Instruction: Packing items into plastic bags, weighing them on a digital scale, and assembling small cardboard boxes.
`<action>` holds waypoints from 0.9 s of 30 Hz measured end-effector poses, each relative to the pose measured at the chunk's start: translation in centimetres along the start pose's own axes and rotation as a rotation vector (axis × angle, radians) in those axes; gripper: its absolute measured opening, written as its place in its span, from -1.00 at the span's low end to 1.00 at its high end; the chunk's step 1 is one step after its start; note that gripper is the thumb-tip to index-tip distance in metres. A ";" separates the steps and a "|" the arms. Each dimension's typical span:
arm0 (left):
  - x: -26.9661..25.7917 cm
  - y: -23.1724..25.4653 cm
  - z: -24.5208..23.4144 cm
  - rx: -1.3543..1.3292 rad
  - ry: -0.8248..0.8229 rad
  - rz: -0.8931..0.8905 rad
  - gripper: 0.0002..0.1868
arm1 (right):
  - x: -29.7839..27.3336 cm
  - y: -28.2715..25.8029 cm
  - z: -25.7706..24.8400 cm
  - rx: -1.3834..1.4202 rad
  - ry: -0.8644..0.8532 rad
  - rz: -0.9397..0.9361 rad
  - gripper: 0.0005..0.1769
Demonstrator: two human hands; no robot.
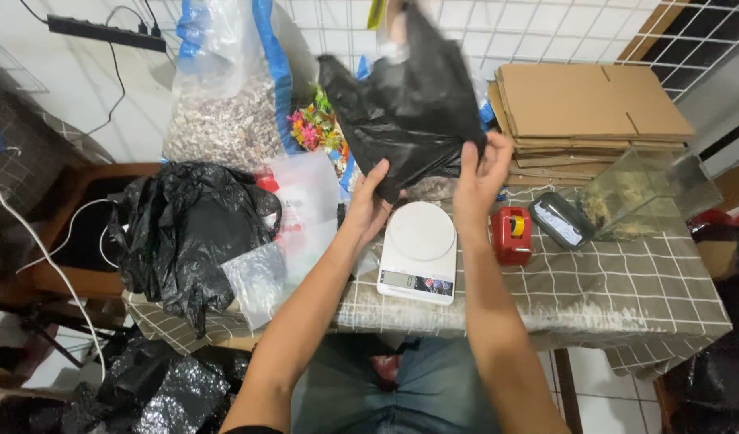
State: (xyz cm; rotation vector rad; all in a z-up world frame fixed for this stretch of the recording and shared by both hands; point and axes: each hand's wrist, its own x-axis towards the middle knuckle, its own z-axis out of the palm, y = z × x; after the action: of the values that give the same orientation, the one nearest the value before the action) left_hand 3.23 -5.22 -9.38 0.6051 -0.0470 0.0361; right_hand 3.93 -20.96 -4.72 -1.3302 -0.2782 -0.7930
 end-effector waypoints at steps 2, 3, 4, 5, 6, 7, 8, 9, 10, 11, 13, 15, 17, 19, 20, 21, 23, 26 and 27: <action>0.2 0.0 -0.4 0.017 0.008 0.000 -0.75 | -0.1 0.7 0.0 -0.009 0.015 0.020 -0.69; 0.3 -0.1 -0.5 0.035 0.010 -0.001 -0.75 | -0.2 1.0 -0.1 -0.018 0.033 0.034 -0.68; -0.4 0.0 0.2 0.034 0.015 -0.007 -0.75 | -0.6 0.6 -0.1 -0.023 0.034 0.041 -0.68; -0.7 0.4 1.0 0.171 0.101 0.019 -0.63 | -0.7 0.3 0.2 -0.037 0.039 0.014 -0.59; -1.0 0.7 1.9 0.307 0.187 0.045 -0.50 | -0.7 -0.1 0.4 -0.052 0.045 -0.012 -0.48; -1.2 1.2 1.9 0.305 0.190 0.043 -0.50 | -0.6 0.3 0.1 -0.054 0.043 -0.009 -0.48; -1.4 1.7 2.0 0.551 0.204 0.168 -0.47 | -0.5 0.8 -0.1 -0.138 0.055 -0.052 -0.43; -1.6 2.3 2.0 0.799 0.214 0.293 -0.43 | -0.4 1.2 -0.4 -0.221 0.067 -0.094 -0.38; -2.2 2.4 2.2 0.799 0.215 0.289 -0.43 | -0.7 1.3 -0.4 -0.223 0.067 -0.091 -0.38; -2.6 2.6 2.4 0.819 0.182 0.379 -0.38 | -0.6 1.4 -0.2 -0.307 0.038 -0.131 -0.60; -2.7 2.8 2.6 0.839 0.148 0.472 -0.33 | -1.0 1.3 0.3 -0.386 0.008 -0.173 -0.78; -2.4 2.5 2.3 0.896 0.109 0.548 -0.47 | -2.0 0.9 1.0 -0.313 -0.251 -0.065 -0.68; -2.2 2.2 2.1 0.935 0.095 0.590 -0.58 | -2.3 0.7 1.1 -0.297 -0.295 -0.006 -0.62; -1.6 1.7 1.2 0.971 0.082 0.631 -0.67 | -2.3 0.0 1.1 -0.283 -0.338 0.054 -0.55; -1.2 1.3 0.5 0.988 0.048 0.658 -0.69 | -2.2 -0.7 1.2 -0.192 -0.344 0.113 -0.53; -0.7 1.0 -0.4 1.006 0.018 0.686 -0.69 | -2.2 -1.4 1.4 -0.099 -0.351 0.172 -0.50; -1.6 1.8 1.2 0.969 0.032 0.668 -0.72 | -2.0 -0.3 0.7 -0.023 -0.378 0.178 -0.51; -0.3 1.5 -0.9 0.924 0.072 0.645 -0.77 | -2.1 1.5 0.2 0.076 -0.395 0.178 -0.49; 0.7 1.2 -2.3 0.916 0.098 0.643 -0.79 | -2.1 2.2 0.1 0.098 -0.384 0.171 -0.47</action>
State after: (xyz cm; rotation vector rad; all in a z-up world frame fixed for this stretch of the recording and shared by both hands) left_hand 3.97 -2.94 -10.58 1.4825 -0.1316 0.7419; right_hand 3.93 -20.09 -7.61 -1.3874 -0.4930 -0.3716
